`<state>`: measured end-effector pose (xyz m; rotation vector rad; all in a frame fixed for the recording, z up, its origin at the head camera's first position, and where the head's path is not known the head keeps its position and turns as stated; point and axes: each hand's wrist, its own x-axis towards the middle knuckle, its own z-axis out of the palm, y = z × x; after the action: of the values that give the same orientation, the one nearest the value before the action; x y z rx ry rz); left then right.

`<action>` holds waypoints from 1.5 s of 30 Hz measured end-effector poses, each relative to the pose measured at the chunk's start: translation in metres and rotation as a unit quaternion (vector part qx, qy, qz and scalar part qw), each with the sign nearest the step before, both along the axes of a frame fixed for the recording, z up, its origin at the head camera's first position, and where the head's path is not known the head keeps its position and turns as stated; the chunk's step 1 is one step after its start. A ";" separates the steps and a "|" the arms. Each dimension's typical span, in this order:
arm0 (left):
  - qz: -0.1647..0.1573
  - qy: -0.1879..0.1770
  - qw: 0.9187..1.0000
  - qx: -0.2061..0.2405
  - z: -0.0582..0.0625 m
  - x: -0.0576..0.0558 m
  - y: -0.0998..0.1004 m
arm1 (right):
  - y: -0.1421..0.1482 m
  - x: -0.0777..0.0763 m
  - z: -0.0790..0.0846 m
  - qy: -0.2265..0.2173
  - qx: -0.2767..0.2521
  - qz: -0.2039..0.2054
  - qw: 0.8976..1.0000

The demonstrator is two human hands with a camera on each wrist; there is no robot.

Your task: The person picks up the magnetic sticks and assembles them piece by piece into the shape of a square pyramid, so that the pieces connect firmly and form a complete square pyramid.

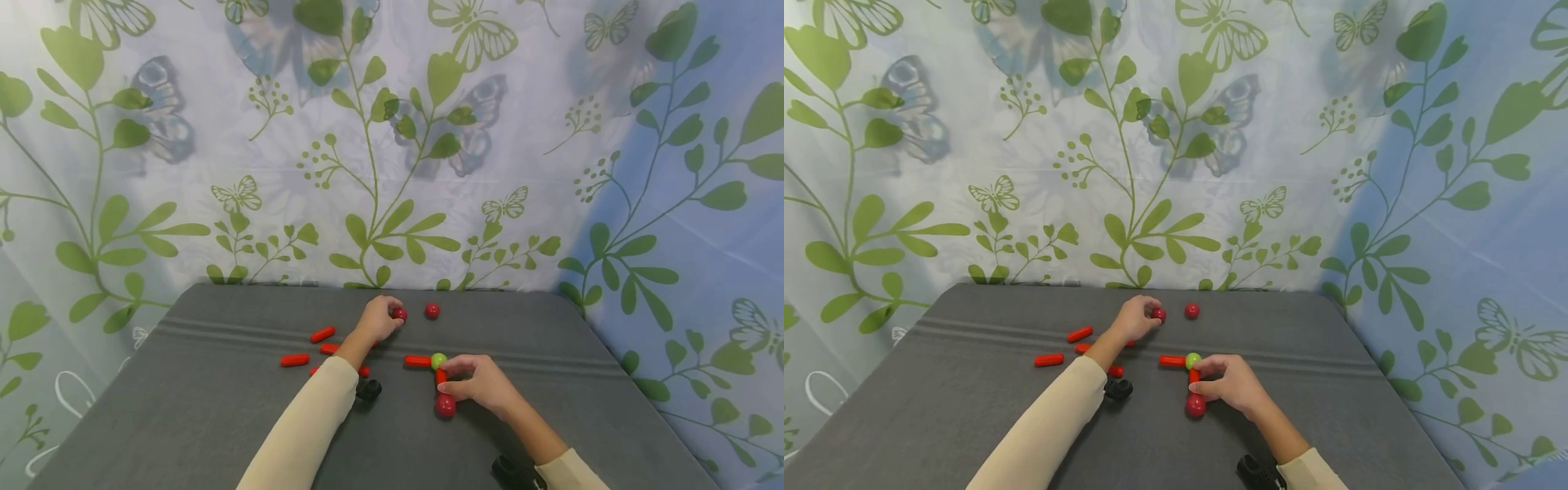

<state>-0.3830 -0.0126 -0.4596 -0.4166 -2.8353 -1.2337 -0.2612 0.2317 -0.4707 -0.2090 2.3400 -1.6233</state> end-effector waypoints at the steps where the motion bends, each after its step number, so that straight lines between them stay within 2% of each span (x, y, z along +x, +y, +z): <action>1: 0.001 -0.004 1.000 0.004 -0.001 -0.001 0.000 | 0.000 0.000 0.000 0.001 0.001 0.000 1.000; 7: 0.011 -0.020 1.000 0.013 -0.004 -0.005 0.001 | 0.000 0.000 0.000 -0.002 0.002 -0.002 1.000; 14: 0.017 -0.024 1.000 -0.006 -0.005 -0.007 0.004 | 0.000 0.001 0.001 0.002 0.011 -0.002 1.000; 20: 0.000 -0.014 1.000 -0.016 -0.002 -0.003 0.002 | 0.000 0.001 0.001 0.002 0.009 0.001 1.000; 25: -0.031 -0.020 0.999 -0.033 -0.002 0.000 0.000 | 0.000 0.001 0.002 0.001 0.009 0.002 1.000; 31: -0.066 -0.021 0.997 -0.026 0.000 0.009 -0.005 | 0.000 0.001 0.003 0.000 0.004 0.002 1.000; 41: -0.107 -0.025 0.994 0.013 0.003 0.035 -0.024 | 0.001 0.001 0.001 0.003 -0.005 0.009 1.000; 45: -0.126 -0.018 0.992 0.011 0.004 0.043 -0.030 | 0.002 0.001 0.000 0.005 -0.005 0.010 1.000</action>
<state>-0.3398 -0.0429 -0.4552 -0.7790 -2.8660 -1.3203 -0.2606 0.2342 -0.4706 -0.2432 2.3298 -1.6298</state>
